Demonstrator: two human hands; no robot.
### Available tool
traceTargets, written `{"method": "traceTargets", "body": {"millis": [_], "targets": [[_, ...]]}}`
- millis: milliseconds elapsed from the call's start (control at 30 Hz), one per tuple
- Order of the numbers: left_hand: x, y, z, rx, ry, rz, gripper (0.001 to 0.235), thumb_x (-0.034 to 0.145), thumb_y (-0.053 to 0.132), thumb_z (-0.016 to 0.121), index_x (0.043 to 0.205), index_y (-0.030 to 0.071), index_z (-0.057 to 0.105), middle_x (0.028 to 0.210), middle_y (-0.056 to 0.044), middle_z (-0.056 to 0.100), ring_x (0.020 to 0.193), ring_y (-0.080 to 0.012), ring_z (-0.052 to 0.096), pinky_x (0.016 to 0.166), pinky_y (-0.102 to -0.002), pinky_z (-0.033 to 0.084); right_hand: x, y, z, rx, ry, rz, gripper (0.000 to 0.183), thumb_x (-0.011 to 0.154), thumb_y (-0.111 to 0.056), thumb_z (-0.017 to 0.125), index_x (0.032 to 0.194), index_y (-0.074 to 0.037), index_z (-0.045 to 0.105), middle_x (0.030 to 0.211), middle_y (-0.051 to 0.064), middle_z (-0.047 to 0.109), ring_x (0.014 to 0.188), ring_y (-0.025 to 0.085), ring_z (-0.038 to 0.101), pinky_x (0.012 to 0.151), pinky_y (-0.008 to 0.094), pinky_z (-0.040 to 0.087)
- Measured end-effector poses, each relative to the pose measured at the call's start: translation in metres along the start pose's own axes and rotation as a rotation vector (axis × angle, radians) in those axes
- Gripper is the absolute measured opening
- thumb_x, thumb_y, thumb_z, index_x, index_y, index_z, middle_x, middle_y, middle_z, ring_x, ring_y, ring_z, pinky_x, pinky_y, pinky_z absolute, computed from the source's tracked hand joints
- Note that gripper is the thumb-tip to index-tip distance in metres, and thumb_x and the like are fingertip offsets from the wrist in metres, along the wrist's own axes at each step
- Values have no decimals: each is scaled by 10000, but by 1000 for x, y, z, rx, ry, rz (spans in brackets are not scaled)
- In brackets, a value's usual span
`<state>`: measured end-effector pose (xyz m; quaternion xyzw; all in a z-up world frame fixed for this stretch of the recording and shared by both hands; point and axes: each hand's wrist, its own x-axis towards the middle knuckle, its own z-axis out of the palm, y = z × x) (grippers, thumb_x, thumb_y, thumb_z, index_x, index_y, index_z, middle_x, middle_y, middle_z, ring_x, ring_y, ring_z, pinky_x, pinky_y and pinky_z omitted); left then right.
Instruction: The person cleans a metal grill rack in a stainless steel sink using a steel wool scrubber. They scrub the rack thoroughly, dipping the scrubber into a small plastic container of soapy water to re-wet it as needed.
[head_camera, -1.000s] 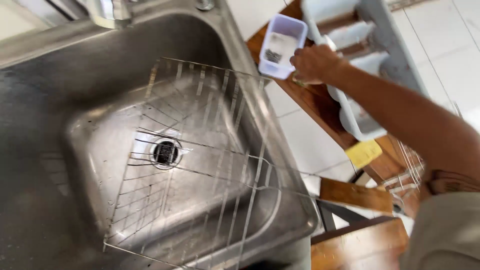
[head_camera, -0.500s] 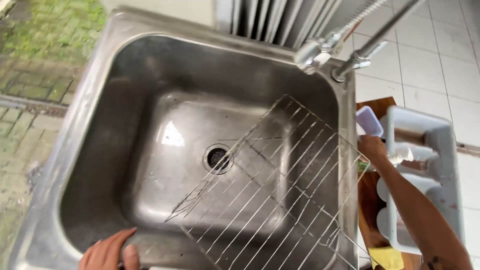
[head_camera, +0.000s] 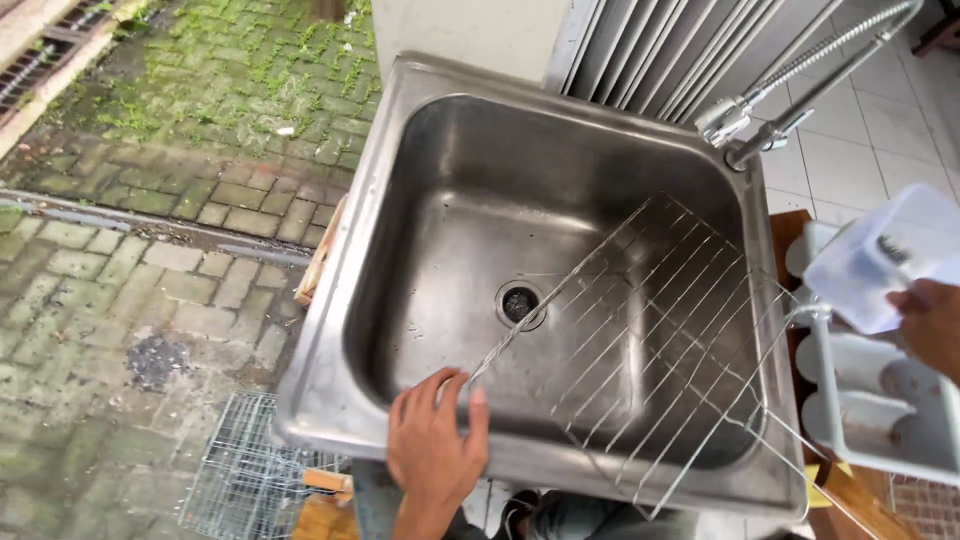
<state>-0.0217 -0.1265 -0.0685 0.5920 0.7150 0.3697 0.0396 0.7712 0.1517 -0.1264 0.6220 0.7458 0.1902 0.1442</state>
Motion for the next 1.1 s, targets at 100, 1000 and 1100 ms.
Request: {"method": "traceTargets", "body": {"millis": [100, 1000, 1100], "targets": [[17, -5, -23, -287, -227, -43, 328, 973, 372, 502, 1115, 164, 713, 1177, -6, 692, 1029, -282, 670, 934, -456, 453, -27, 1, 1, 829, 378, 132, 319, 1239, -17, 659, 956, 66, 539, 851, 158, 518, 878, 285, 504, 896, 375, 383], [242, -87, 67, 1, 200, 42, 314, 900, -16, 609, 1186, 75, 702, 1230, -127, 666, 1257, -304, 580, 1153, -602, 312, 59, -528, -441, 374, 42, -383, 180, 920, -408, 629, 875, -257, 715, 662, 96, 732, 686, 364, 749, 687, 494, 608], [245, -85, 72, 25, 101, -111, 283, 931, 47, 588, 1187, 82, 703, 1279, -135, 659, 1299, -312, 564, 1160, -638, 272, 84, -554, -426, 407, -67, -455, 208, 968, -366, 598, 843, -253, 720, 660, 58, 739, 697, 332, 765, 699, 461, 616]]}}
